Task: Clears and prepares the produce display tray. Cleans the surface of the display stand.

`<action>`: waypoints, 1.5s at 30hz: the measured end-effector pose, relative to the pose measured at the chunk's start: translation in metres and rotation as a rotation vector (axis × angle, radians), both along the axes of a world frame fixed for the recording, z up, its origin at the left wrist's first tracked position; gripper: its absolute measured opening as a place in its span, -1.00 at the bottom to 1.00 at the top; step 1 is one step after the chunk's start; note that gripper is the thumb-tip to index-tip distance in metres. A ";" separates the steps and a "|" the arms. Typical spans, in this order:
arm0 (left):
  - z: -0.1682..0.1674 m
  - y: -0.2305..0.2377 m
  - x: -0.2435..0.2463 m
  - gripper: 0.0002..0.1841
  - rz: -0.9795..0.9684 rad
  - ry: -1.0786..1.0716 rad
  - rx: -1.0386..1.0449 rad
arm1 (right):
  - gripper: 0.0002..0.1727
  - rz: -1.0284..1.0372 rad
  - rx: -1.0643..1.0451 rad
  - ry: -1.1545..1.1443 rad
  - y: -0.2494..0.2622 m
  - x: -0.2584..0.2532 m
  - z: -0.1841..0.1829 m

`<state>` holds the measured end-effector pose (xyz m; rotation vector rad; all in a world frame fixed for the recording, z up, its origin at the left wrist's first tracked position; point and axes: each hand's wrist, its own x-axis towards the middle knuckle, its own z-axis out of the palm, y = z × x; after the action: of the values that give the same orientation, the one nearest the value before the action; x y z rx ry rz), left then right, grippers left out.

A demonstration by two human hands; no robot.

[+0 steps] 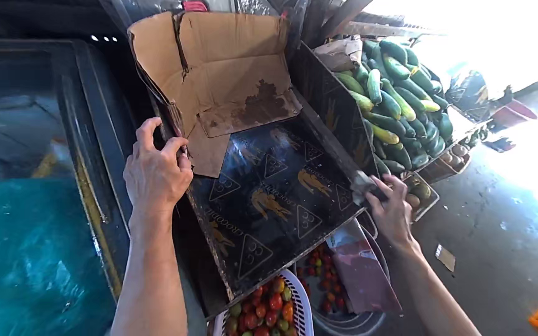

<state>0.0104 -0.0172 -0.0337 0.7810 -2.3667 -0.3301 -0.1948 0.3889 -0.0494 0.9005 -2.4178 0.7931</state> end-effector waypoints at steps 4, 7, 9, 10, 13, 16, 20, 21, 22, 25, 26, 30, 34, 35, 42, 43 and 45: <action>0.002 -0.002 -0.002 -0.72 0.006 -0.004 -0.003 | -0.58 0.119 0.111 -0.154 -0.095 -0.074 -0.018; 0.001 -0.001 -0.003 -0.73 0.023 -0.009 -0.011 | -0.56 0.169 0.403 -0.353 -0.151 -0.123 -0.059; 0.000 -0.002 -0.004 -0.73 0.026 -0.007 -0.013 | -0.49 0.111 0.627 -0.481 -0.172 -0.127 -0.066; -0.001 -0.003 -0.004 -0.73 0.022 -0.011 -0.005 | -0.47 0.088 0.706 -0.482 -0.173 -0.121 -0.065; -0.003 -0.003 -0.002 -0.72 0.004 -0.007 0.013 | -0.46 0.054 0.869 -0.460 -0.147 -0.101 -0.060; -0.006 -0.004 -0.003 -0.73 0.002 0.012 0.000 | -0.49 0.010 0.987 -0.538 -0.106 -0.078 -0.040; -0.005 -0.004 -0.004 -0.78 0.006 0.021 -0.020 | -0.49 0.145 1.034 -0.674 -0.067 -0.036 -0.027; -0.004 -0.004 -0.004 -0.78 0.009 0.020 -0.020 | -0.46 0.189 1.072 -0.701 -0.066 -0.026 -0.025; -0.004 -0.003 -0.004 -0.79 0.009 0.018 -0.018 | -0.44 0.212 1.109 -0.715 -0.066 -0.022 -0.025; -0.003 -0.004 -0.004 -0.79 0.007 0.016 -0.009 | -0.58 0.317 1.090 -0.680 -0.068 -0.035 -0.033; -0.003 -0.005 -0.003 -0.79 0.008 0.016 -0.010 | -0.61 0.325 1.079 -0.663 -0.066 -0.041 -0.037; -0.003 -0.003 -0.001 -0.79 -0.005 0.030 -0.014 | -0.56 0.081 0.982 -0.572 -0.040 -0.035 -0.005; -0.004 -0.004 0.001 -0.78 0.009 0.031 -0.005 | -0.63 -0.063 0.498 -0.281 0.033 0.008 0.047; -0.004 -0.004 0.001 -0.77 0.007 0.031 0.007 | -0.66 -0.038 0.350 -0.114 0.053 0.020 0.039; 0.006 0.001 0.000 -0.75 0.024 0.001 0.066 | -0.69 -0.122 0.356 -0.500 0.136 0.055 -0.071; 0.007 0.001 0.000 -0.75 0.030 0.004 0.070 | -0.69 -0.115 0.285 -0.395 0.131 0.049 -0.068; 0.004 0.000 0.001 -0.75 0.024 -0.001 0.060 | -0.68 -0.052 0.156 -0.137 0.103 0.040 -0.046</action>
<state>0.0112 -0.0170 -0.0298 0.8364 -2.3558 -0.3919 -0.1545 0.4919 -0.0951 0.8626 -2.6417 0.6748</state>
